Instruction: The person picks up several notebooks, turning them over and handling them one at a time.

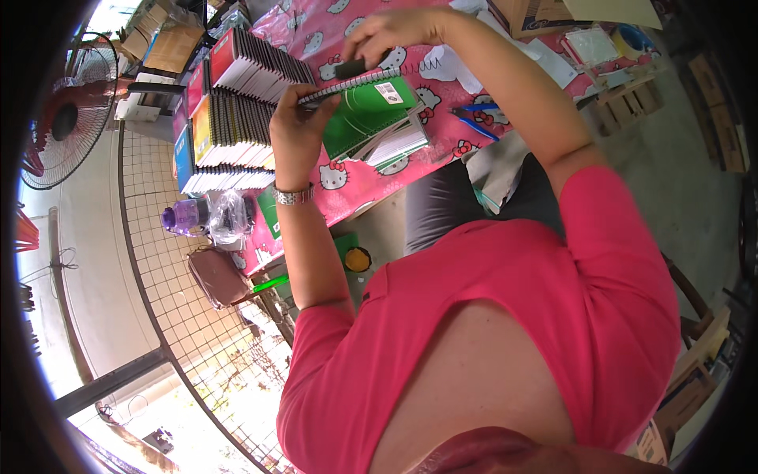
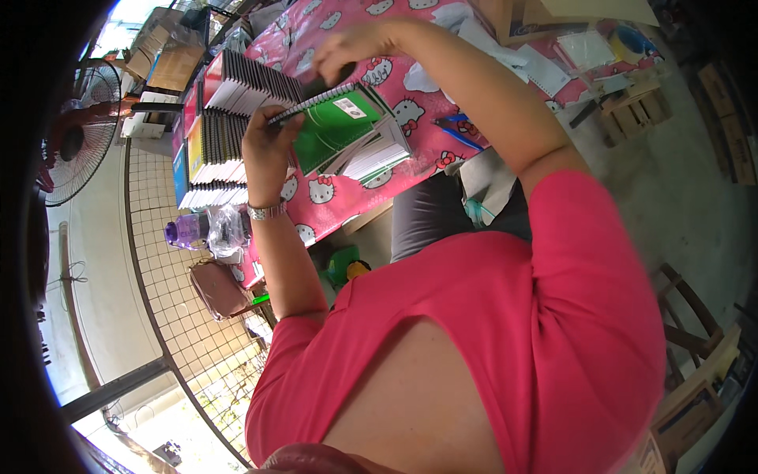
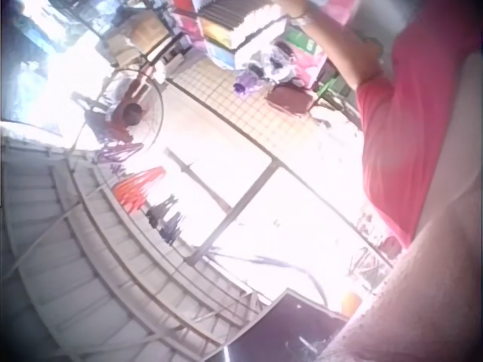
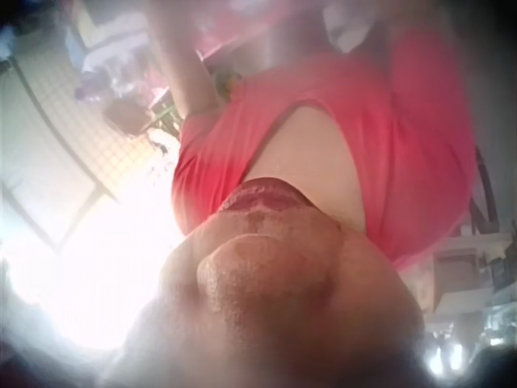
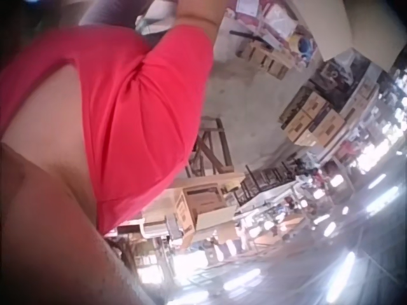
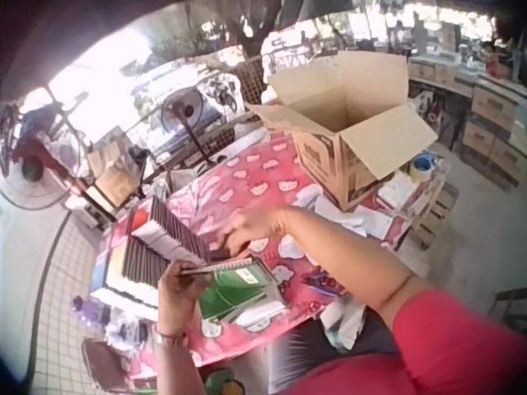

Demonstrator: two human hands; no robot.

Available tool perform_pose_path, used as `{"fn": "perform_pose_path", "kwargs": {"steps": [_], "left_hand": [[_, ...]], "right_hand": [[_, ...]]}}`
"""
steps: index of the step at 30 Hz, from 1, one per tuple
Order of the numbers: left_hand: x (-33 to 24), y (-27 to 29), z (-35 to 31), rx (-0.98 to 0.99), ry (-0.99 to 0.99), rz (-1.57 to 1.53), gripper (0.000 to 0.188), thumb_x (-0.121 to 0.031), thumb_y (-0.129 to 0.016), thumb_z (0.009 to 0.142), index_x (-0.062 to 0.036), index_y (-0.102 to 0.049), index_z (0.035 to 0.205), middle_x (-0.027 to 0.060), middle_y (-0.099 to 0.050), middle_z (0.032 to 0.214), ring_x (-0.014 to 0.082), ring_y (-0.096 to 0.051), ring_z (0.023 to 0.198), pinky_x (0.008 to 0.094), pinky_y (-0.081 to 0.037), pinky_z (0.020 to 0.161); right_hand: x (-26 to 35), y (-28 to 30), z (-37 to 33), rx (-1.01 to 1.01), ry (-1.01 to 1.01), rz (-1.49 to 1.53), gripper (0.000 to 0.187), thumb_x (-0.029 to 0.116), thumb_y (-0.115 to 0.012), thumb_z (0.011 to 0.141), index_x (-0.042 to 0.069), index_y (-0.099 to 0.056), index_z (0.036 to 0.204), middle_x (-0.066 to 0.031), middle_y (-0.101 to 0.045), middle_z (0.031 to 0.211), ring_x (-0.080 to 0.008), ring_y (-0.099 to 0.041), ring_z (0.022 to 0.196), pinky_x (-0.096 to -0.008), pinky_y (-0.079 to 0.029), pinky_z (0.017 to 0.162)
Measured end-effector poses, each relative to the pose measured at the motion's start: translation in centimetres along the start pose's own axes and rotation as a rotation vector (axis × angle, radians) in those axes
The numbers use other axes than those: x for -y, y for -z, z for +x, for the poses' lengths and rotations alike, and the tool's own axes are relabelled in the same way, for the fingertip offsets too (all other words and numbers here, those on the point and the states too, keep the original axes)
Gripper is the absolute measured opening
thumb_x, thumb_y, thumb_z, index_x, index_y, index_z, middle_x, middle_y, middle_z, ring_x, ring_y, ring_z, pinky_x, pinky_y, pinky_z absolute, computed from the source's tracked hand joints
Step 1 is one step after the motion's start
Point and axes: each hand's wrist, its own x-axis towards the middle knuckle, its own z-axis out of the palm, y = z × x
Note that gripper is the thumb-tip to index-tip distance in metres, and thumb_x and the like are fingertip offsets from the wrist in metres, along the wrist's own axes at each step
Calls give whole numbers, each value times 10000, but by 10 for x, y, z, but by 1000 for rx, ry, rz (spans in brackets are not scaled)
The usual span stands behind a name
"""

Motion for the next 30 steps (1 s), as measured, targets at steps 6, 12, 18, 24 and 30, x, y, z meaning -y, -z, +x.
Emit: {"fn": "perform_pose_path", "kwargs": {"steps": [6, 12, 18, 24, 30], "left_hand": [[-6, -20, 7, -100, -2, -151, 150, -67, -653, 941, 41, -605, 1035, 46, -646, 847, 83, -612, 680, 231, -531, 592], [15, -13, -20, -256, 28, -22, 200, -162, -643, 966, 22, -638, 1046, 75, -636, 746, 92, -642, 624, 259, -557, 513], [-6, -34, -3, -313, -70, 1, 239, -219, -669, 952, 15, -654, 994, 79, -642, 696, 114, -658, 563, 258, -525, 477], [9, -28, -15, -365, -86, 96, 183, -178, -658, 952, 3, -649, 977, 90, -644, 680, 155, -687, 555, 262, -495, 464], [-3, -30, -12, -281, -101, 209, 107, -90, -670, 903, -9, -629, 959, 118, -674, 722, 174, -692, 565, 302, -522, 529]], "right_hand": [[-169, -26, -44, -238, -398, -580, 623, 548, -679, 828, 29, -667, 1173, -162, -656, 1182, -305, -589, 1148, -382, -446, 981], [-169, -121, -137, -580, -88, -942, 583, 362, -678, 862, 64, -526, 1340, -152, -536, 1328, -371, -477, 1268, -490, -374, 1073], [-160, -102, -194, -838, -134, -584, 493, 244, -705, 858, 44, -585, 1291, -157, -620, 1180, -358, -578, 1104, -457, -452, 951], [29, -121, -107, -850, 425, -601, 475, 208, -743, 820, 68, -619, 1258, -110, -626, 1157, -305, -582, 1034, -417, -462, 907], [48, -124, -66, -797, 471, -831, 494, 220, -758, 732, 75, -642, 1191, -49, -621, 1086, -258, -582, 997, -425, -448, 889]]}}
